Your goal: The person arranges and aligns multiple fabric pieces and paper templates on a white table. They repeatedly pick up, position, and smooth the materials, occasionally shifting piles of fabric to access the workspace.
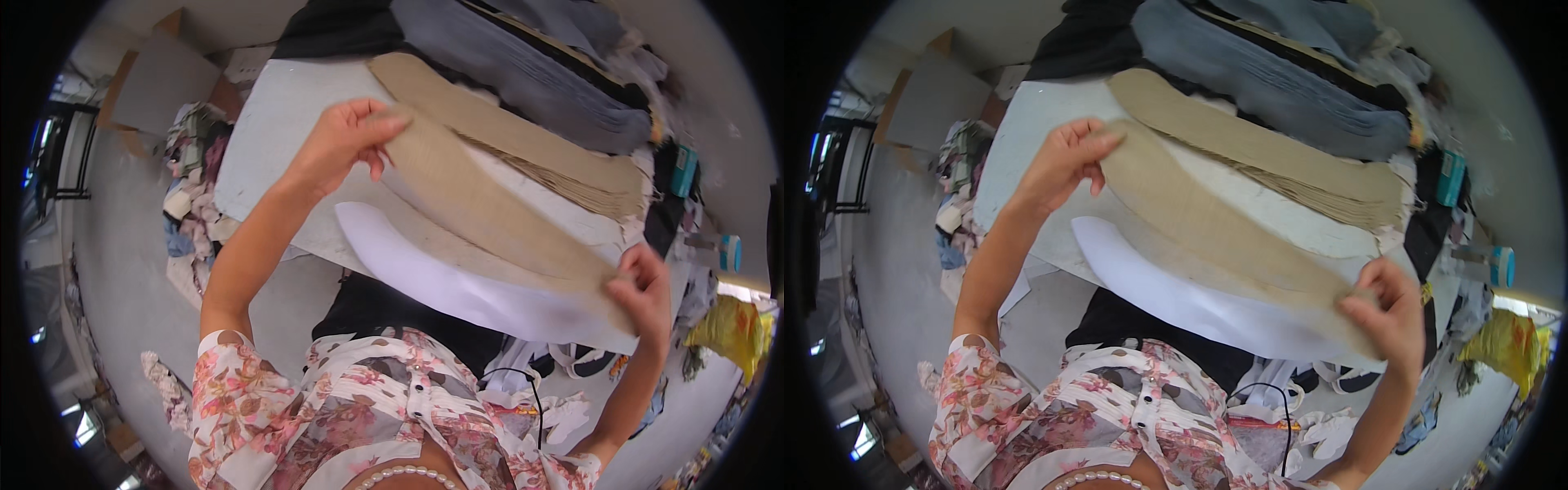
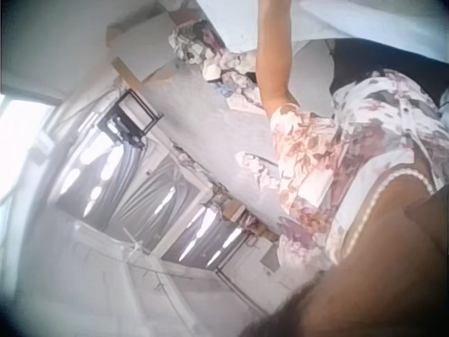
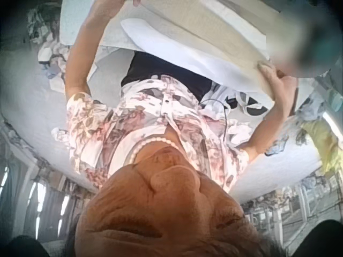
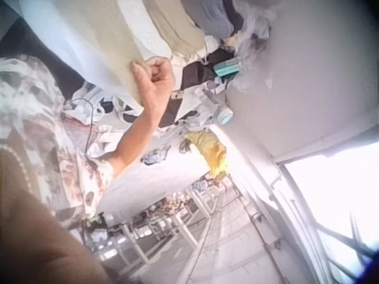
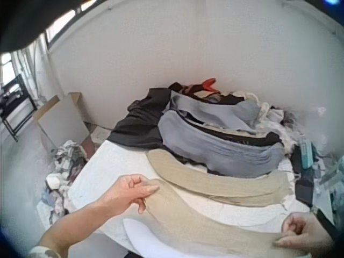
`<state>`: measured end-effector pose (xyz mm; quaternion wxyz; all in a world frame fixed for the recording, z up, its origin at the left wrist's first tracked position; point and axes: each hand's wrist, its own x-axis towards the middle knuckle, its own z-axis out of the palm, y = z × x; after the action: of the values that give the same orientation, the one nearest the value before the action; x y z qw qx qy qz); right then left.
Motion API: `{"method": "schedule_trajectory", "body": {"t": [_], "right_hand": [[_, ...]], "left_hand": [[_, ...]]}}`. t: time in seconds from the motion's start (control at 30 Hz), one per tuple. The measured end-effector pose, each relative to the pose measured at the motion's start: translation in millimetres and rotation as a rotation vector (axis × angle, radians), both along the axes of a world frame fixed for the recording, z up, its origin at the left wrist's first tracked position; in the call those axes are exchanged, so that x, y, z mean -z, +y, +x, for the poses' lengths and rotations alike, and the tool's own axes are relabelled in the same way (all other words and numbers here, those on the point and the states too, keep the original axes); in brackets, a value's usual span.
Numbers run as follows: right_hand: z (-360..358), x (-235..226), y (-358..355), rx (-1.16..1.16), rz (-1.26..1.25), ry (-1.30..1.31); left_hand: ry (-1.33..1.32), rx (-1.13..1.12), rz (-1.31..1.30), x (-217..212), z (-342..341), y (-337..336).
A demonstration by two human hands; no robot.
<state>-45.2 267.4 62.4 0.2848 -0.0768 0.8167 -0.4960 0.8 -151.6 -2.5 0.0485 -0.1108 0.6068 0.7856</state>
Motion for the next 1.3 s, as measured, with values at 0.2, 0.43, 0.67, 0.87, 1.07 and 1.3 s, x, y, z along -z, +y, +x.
{"method": "schedule_trajectory", "body": {"t": [0.2, 0.43, 0.67, 0.87, 1.07, 1.3], "right_hand": [[33, 64, -40, -0.021, -0.121, -0.309], [23, 73, -59, 0.011, -0.121, -0.246], [12, 76, -53, 0.019, -0.140, -0.255], [7, 80, -57, -0.003, -0.095, -0.212], [5, 81, -60, -0.059, -0.065, -0.179], [6, 81, -64, -0.051, -0.117, -0.221]], "left_hand": [[-0.152, -0.057, -0.289, 34, 29, -32], [-0.110, -0.166, -0.557, 45, 9, -31], [-0.024, -0.232, -0.837, 53, -1, -28], [-0.024, -0.250, -1.013, 56, -5, -25], [-0.066, -0.236, -1.027, 53, -4, -26], [-0.094, -0.187, -0.948, 54, -7, -36]]}}
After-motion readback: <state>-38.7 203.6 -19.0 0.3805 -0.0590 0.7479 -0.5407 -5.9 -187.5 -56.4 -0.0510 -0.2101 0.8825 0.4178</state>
